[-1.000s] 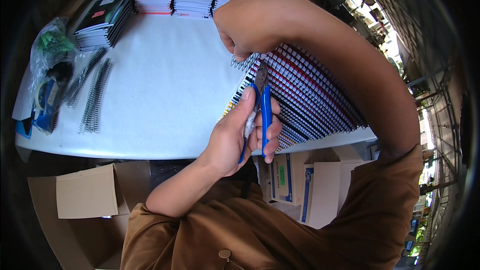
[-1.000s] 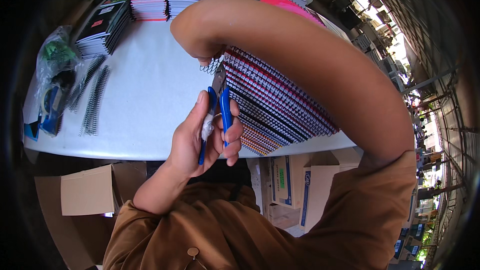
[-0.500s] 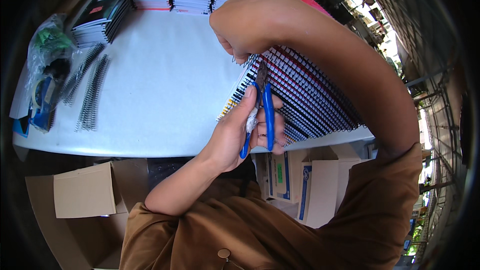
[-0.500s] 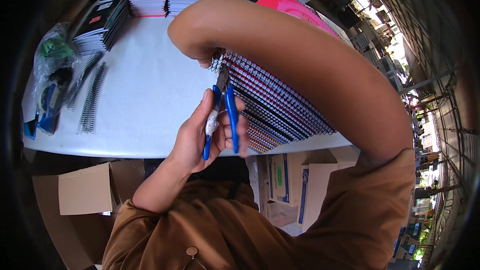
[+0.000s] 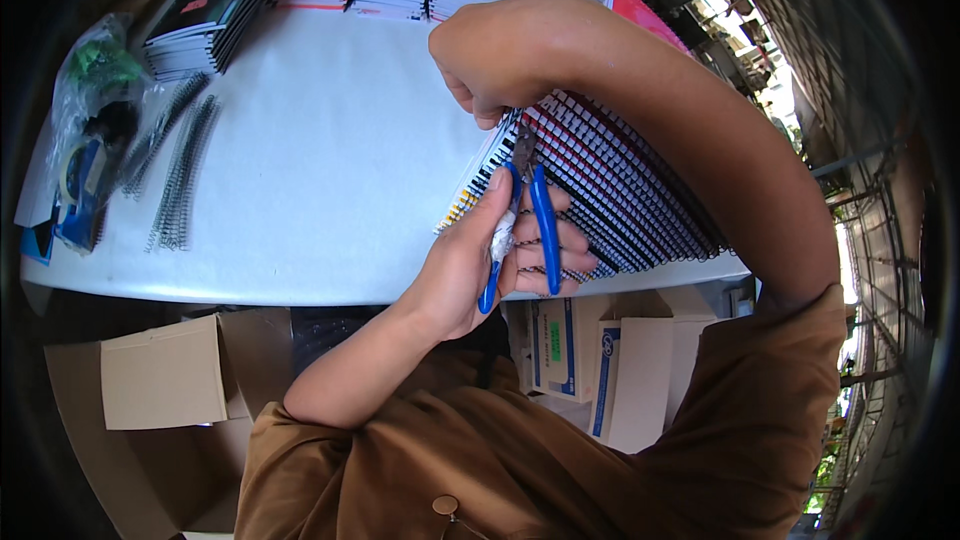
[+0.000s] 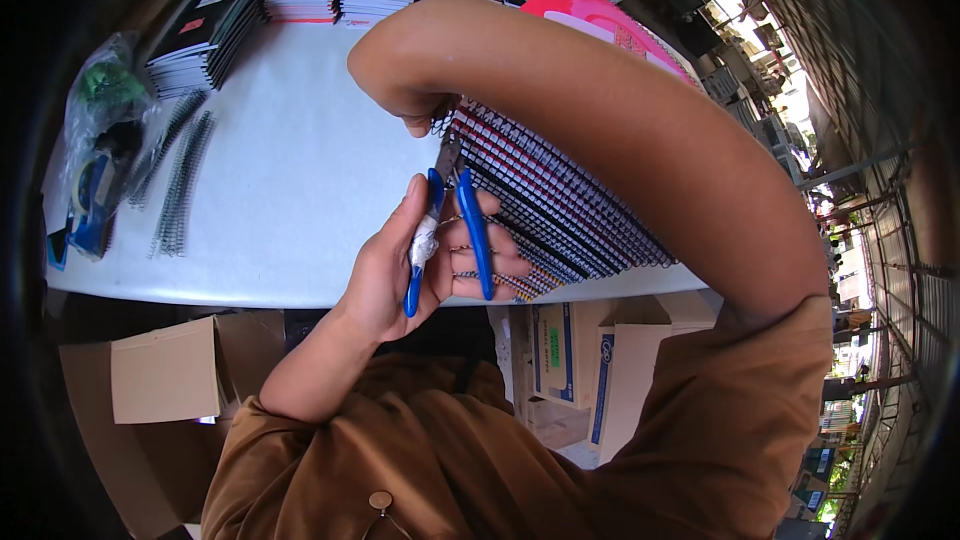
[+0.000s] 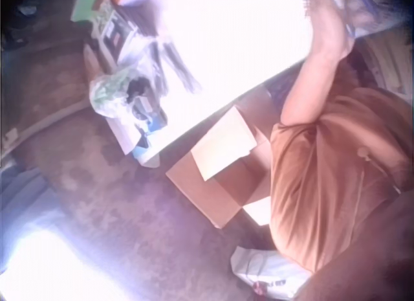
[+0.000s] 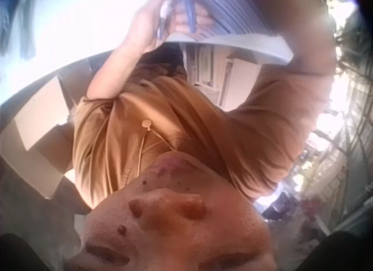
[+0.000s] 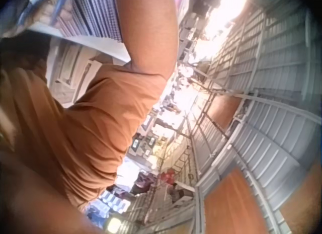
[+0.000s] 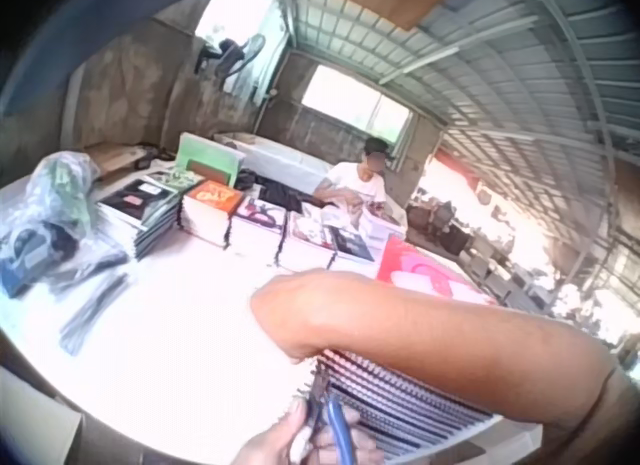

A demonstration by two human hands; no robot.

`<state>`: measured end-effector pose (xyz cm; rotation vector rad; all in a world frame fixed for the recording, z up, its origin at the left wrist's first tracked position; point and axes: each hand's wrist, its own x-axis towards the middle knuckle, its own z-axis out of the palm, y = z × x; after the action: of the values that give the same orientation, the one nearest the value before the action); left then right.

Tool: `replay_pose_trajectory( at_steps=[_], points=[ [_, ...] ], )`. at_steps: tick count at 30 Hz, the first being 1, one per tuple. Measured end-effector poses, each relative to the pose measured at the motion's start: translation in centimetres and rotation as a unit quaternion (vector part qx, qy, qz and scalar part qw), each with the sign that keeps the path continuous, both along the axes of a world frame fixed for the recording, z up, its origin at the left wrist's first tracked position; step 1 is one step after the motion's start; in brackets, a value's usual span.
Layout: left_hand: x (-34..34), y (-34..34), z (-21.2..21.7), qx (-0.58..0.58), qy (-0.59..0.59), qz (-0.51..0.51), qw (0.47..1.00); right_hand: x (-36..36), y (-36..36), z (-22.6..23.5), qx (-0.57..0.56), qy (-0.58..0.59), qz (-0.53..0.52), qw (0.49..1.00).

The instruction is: The person trims the ends of wire spirals on bound notebooks using pliers and stacks them on a table.

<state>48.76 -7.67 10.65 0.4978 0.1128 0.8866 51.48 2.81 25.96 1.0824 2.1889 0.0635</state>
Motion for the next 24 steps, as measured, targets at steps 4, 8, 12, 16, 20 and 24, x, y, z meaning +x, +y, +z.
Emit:
replay_pose_trajectory(
  at_steps=[4,8,12,16,20,24],
  points=[
    [0.2,0.4,0.2,-0.063,-0.026,-0.004,0.998,-0.1,0.2,-0.4,0.006,-0.024,0.014,1.0],
    [-0.2,0.8,-2.2,-0.024,-0.251,-0.103,0.962,-0.2,0.2,-0.5,0.017,-0.03,0.048,0.998],
    [-0.2,-0.1,-1.5,-0.015,-0.12,-0.03,0.992,0.1,0.5,-1.1,0.01,-0.027,0.037,0.999],
    [0.1,-0.3,0.3,-0.077,-0.006,-0.018,0.997,0.2,0.2,-1.3,0.005,-0.018,0.042,0.999],
    [0.1,0.0,-0.7,-0.054,-0.026,-0.016,0.998,0.0,0.1,-1.2,0.015,-0.011,0.053,0.998],
    [-0.1,-0.1,-1.0,-0.032,-0.013,-0.027,0.999,0.1,0.0,-1.2,0.022,-0.01,0.048,0.999]
  ],
)
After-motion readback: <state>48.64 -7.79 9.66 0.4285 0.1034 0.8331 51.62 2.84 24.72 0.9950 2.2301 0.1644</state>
